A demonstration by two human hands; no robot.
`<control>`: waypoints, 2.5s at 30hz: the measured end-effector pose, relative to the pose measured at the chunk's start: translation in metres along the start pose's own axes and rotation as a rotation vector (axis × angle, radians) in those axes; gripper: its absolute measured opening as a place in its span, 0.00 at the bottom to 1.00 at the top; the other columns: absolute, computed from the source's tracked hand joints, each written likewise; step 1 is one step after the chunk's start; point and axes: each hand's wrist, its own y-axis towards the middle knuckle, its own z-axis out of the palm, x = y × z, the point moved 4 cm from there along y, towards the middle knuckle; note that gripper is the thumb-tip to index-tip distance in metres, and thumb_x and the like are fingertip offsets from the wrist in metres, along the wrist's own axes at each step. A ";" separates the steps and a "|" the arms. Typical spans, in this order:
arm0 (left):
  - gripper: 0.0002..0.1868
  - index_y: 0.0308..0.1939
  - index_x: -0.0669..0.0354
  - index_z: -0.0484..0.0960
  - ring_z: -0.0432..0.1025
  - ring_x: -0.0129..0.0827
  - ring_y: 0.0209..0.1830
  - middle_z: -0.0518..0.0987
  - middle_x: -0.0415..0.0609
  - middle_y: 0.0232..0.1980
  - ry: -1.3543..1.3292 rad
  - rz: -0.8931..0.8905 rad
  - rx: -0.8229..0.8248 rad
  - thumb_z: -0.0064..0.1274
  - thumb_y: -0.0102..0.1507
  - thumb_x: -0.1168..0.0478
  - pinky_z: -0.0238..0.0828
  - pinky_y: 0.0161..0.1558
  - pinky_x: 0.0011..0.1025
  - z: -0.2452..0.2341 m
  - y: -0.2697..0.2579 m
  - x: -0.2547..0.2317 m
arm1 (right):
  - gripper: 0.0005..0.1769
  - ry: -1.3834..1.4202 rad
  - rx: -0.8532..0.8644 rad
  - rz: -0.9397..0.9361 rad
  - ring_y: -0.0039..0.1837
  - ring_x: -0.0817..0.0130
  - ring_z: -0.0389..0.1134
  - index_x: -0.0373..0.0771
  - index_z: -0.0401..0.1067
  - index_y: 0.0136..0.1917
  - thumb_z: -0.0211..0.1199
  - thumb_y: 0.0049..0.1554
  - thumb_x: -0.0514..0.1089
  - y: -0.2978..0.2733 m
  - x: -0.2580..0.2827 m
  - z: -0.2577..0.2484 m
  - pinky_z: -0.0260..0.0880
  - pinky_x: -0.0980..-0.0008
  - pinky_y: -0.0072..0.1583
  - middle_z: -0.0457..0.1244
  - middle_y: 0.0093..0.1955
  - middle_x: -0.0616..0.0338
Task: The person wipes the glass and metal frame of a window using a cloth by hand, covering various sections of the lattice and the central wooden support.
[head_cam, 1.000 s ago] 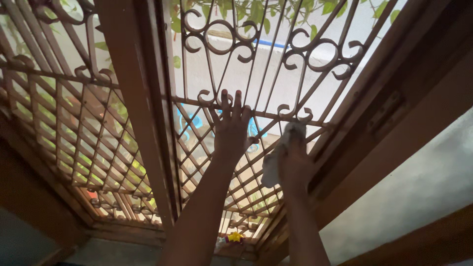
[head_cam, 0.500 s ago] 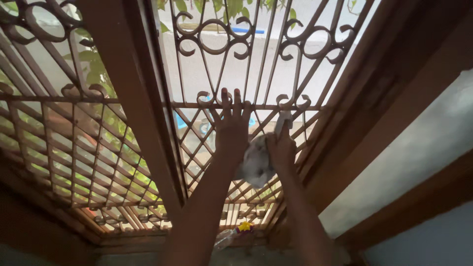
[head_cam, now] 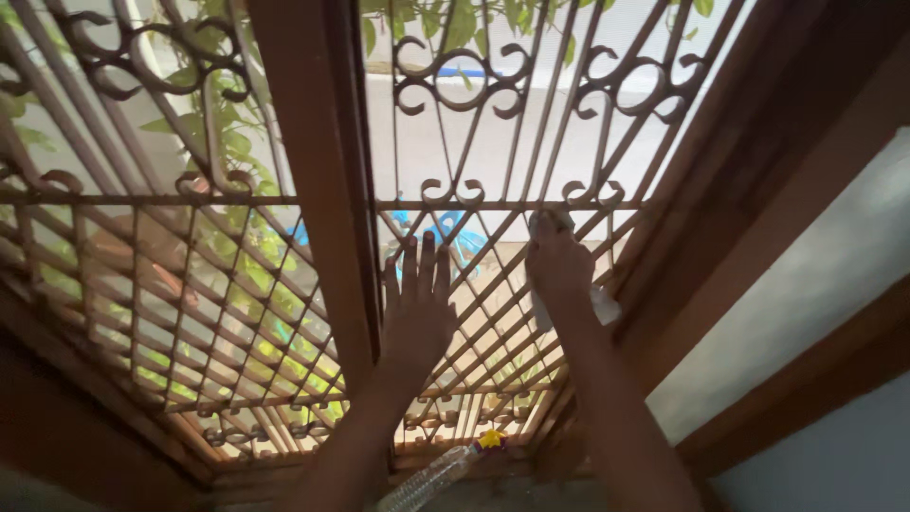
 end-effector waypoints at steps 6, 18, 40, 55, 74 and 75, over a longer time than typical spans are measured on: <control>0.34 0.76 0.67 0.61 0.44 0.50 0.83 0.53 0.63 0.81 0.328 0.154 0.005 0.42 0.68 0.55 0.38 0.79 0.51 0.015 -0.006 0.025 | 0.22 0.981 0.066 0.417 0.54 0.46 0.69 0.34 0.73 0.66 0.54 0.69 0.52 -0.002 -0.010 0.043 0.70 0.52 0.56 0.67 0.47 0.45; 0.39 0.76 0.70 0.56 0.40 0.54 0.82 0.47 0.61 0.82 0.299 0.220 0.203 0.46 0.62 0.59 0.40 0.76 0.52 0.066 -0.012 0.036 | 0.38 0.144 0.002 0.062 0.44 0.37 0.73 0.50 0.55 0.80 0.58 0.57 0.46 -0.018 0.054 0.009 0.72 0.47 0.45 0.67 0.59 0.39; 0.32 0.69 0.71 0.66 0.48 0.55 0.80 0.53 0.61 0.81 0.092 0.169 0.184 0.49 0.62 0.61 0.48 0.74 0.54 0.059 -0.034 0.026 | 0.26 0.417 0.057 -0.101 0.50 0.38 0.72 0.48 0.67 0.70 0.57 0.59 0.49 -0.014 0.108 0.055 0.71 0.43 0.52 0.71 0.48 0.39; 0.38 0.73 0.73 0.62 0.63 0.64 0.70 0.64 0.72 0.73 -0.880 -0.251 -0.136 0.45 0.56 0.78 0.64 0.65 0.48 0.013 -0.069 0.055 | 0.35 0.558 -0.338 -0.383 0.57 0.42 0.74 0.49 0.61 0.76 0.59 0.56 0.46 -0.033 0.183 0.025 0.76 0.53 0.53 0.69 0.63 0.41; 0.37 0.71 0.70 0.68 0.63 0.55 0.74 0.67 0.65 0.74 -0.840 -0.060 -0.086 0.49 0.54 0.74 0.59 0.73 0.42 0.019 -0.076 0.061 | 0.51 0.788 0.383 0.172 0.52 0.45 0.75 0.59 0.38 0.84 0.61 0.56 0.46 -0.055 0.142 0.113 0.74 0.49 0.51 0.70 0.56 0.40; 0.38 0.71 0.69 0.66 0.63 0.57 0.74 0.66 0.67 0.74 -0.853 -0.073 -0.101 0.49 0.54 0.74 0.58 0.73 0.43 0.019 -0.074 0.062 | 0.45 0.805 0.367 0.161 0.50 0.45 0.77 0.61 0.44 0.86 0.55 0.59 0.45 -0.059 0.141 0.114 0.76 0.50 0.49 0.71 0.57 0.41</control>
